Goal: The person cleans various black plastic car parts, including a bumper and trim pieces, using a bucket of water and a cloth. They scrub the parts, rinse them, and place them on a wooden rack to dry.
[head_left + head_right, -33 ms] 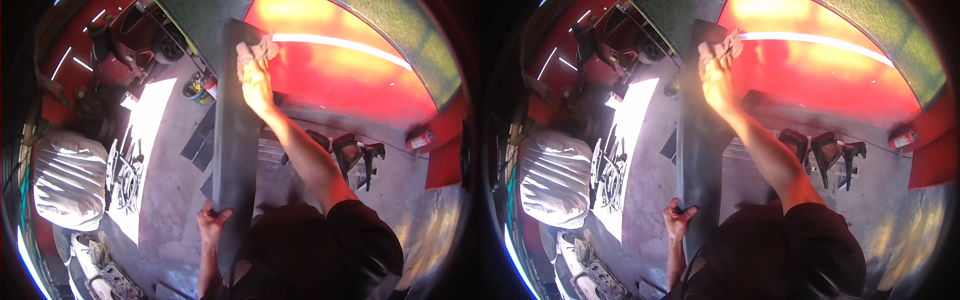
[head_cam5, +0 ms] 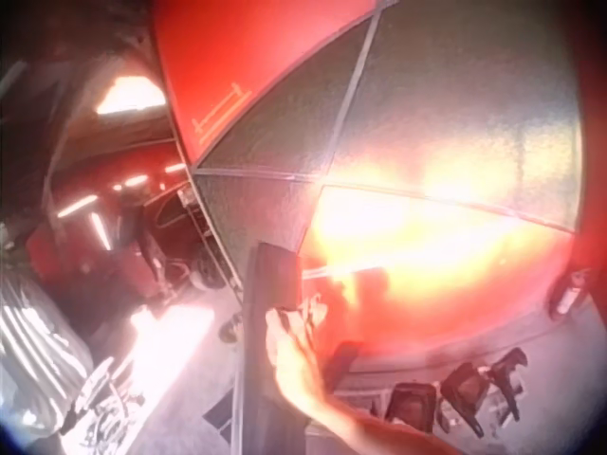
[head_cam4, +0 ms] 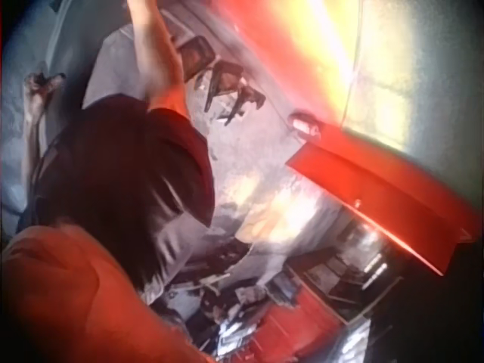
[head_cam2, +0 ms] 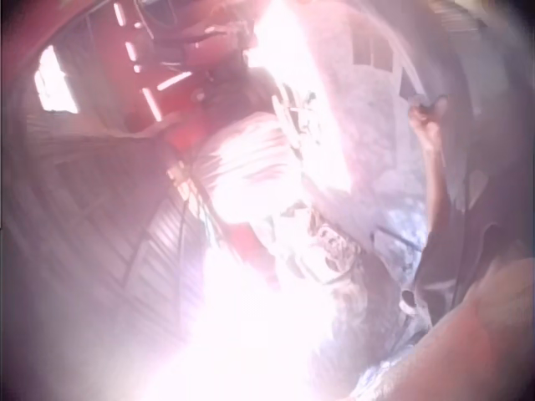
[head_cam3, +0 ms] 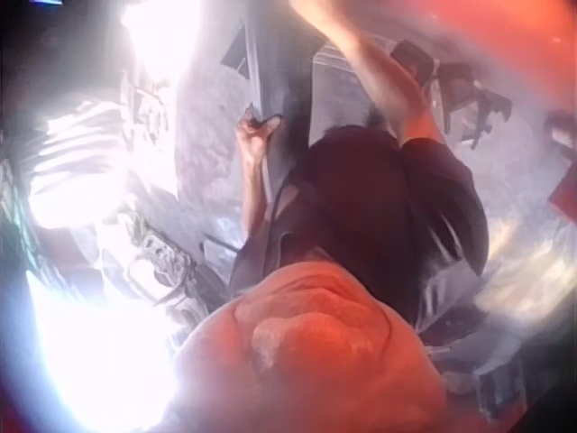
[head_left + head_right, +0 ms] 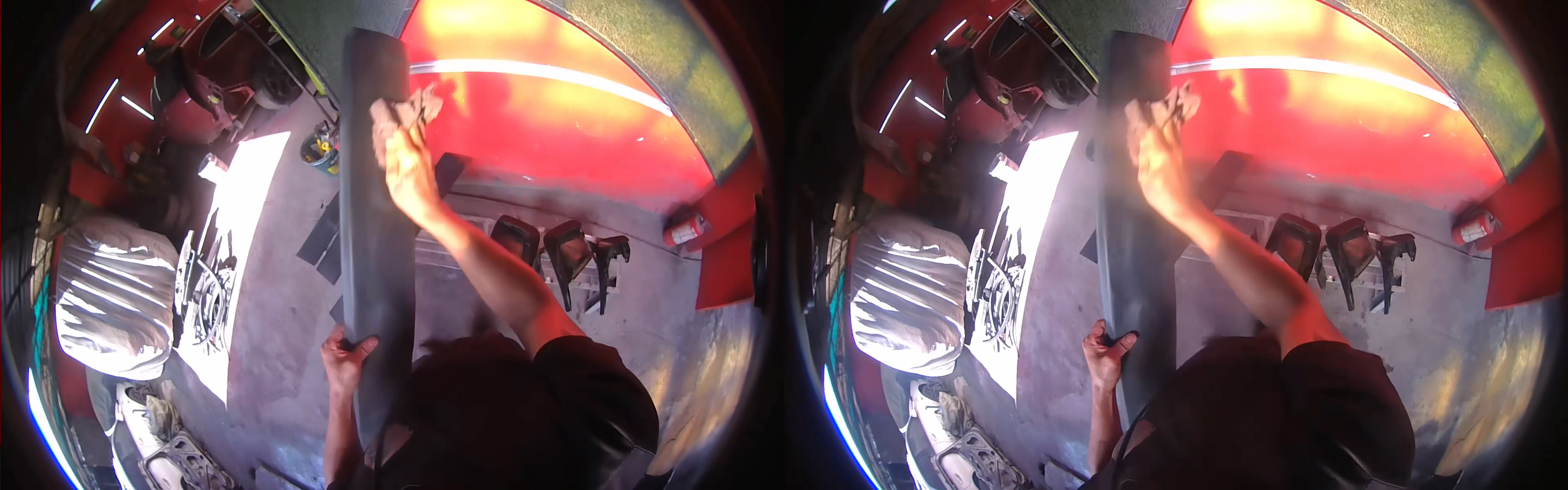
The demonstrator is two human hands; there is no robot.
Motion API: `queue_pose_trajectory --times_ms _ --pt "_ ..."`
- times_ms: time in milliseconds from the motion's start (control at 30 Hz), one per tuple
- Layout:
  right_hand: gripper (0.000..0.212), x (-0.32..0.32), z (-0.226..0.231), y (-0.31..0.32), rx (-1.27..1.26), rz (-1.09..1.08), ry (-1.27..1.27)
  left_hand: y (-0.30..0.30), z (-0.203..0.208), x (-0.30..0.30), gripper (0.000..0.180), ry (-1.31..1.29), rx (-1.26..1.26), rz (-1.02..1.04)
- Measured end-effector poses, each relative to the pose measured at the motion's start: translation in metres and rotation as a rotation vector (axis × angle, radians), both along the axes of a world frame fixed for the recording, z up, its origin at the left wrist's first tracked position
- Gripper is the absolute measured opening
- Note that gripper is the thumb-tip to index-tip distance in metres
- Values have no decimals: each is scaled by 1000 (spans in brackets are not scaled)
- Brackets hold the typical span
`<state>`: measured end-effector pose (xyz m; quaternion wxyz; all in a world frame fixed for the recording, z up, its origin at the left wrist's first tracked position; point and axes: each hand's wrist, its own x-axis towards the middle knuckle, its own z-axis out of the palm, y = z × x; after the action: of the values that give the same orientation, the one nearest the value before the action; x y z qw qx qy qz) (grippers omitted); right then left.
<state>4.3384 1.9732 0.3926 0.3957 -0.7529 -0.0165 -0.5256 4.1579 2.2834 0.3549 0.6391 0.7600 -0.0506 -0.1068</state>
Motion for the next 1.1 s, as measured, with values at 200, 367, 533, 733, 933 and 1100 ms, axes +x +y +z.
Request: queue_pose_trajectory --times_ms 200,367,533,733,933,1100 --pt "55 -43 41 72 -138 241 6 38 10 31 31 -82 -292 11" --pt "47 122 186 6 525 569 -201 81 8 27 33 -92 -367 -10" --pt "42 71 170 132 189 292 -112 114 38 74 36 -115 -463 1" --pt "71 -66 13 257 -92 442 35 121 85 129 27 -290 -535 79" --pt "67 -12 105 250 -170 556 -36 118 85 117 26 -349 -666 120" --pt "58 7 141 269 -212 412 -151 116 102 123 24 -474 -666 194"
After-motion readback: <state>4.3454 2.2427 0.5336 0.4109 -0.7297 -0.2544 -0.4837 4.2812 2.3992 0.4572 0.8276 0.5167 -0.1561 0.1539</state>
